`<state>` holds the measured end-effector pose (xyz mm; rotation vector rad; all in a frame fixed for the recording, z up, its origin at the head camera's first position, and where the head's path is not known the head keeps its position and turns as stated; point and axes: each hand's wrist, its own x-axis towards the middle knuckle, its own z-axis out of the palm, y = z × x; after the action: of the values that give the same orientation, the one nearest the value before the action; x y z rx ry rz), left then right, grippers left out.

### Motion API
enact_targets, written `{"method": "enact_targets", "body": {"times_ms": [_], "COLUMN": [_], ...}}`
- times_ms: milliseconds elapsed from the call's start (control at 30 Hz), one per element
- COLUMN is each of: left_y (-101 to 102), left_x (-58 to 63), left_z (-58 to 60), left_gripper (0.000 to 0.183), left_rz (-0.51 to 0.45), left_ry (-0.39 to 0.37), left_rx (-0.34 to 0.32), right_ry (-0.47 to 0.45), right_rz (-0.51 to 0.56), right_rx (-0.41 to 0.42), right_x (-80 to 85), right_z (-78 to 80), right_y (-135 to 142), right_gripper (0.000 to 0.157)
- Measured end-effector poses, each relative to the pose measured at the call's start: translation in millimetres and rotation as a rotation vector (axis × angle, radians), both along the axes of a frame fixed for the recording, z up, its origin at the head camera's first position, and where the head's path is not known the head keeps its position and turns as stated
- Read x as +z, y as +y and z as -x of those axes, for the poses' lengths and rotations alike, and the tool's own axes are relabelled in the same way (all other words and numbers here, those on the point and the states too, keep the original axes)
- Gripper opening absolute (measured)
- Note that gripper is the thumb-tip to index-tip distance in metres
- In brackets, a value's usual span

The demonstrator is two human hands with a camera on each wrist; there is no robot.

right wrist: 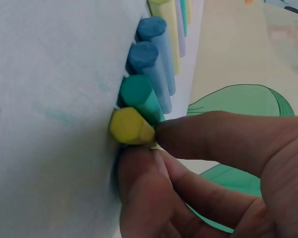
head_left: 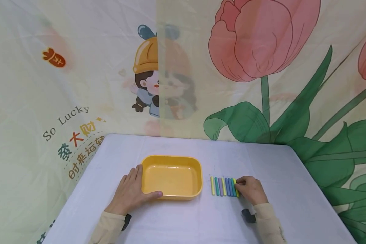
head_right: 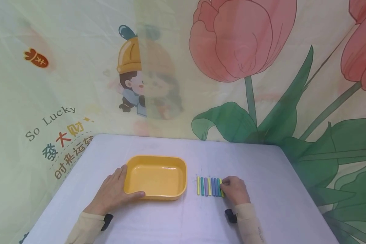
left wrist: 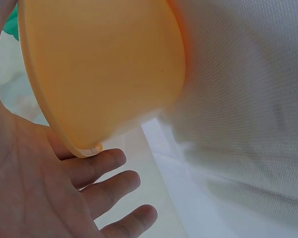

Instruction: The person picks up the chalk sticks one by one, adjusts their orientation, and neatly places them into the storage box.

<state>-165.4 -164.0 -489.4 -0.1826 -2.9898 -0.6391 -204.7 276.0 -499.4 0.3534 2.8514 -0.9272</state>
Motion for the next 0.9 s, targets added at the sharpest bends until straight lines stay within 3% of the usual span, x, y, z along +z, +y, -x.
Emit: {"method": "enact_targets", "body": {"times_ms": [900], "left_y": [0.7], "left_x": [-0.5], "left_z": [-0.5], "left_gripper": [0.137], "left_rz": [-0.005], "left_ry": [0.005], "left_rx": [0.004], "right_ry": [0.020], "right_rz": [0.036], "right_rx": [-0.029], "right_x": [0.3], "right_z": [5.2], "right_y": [4.0], "right_gripper": [0.027]}}
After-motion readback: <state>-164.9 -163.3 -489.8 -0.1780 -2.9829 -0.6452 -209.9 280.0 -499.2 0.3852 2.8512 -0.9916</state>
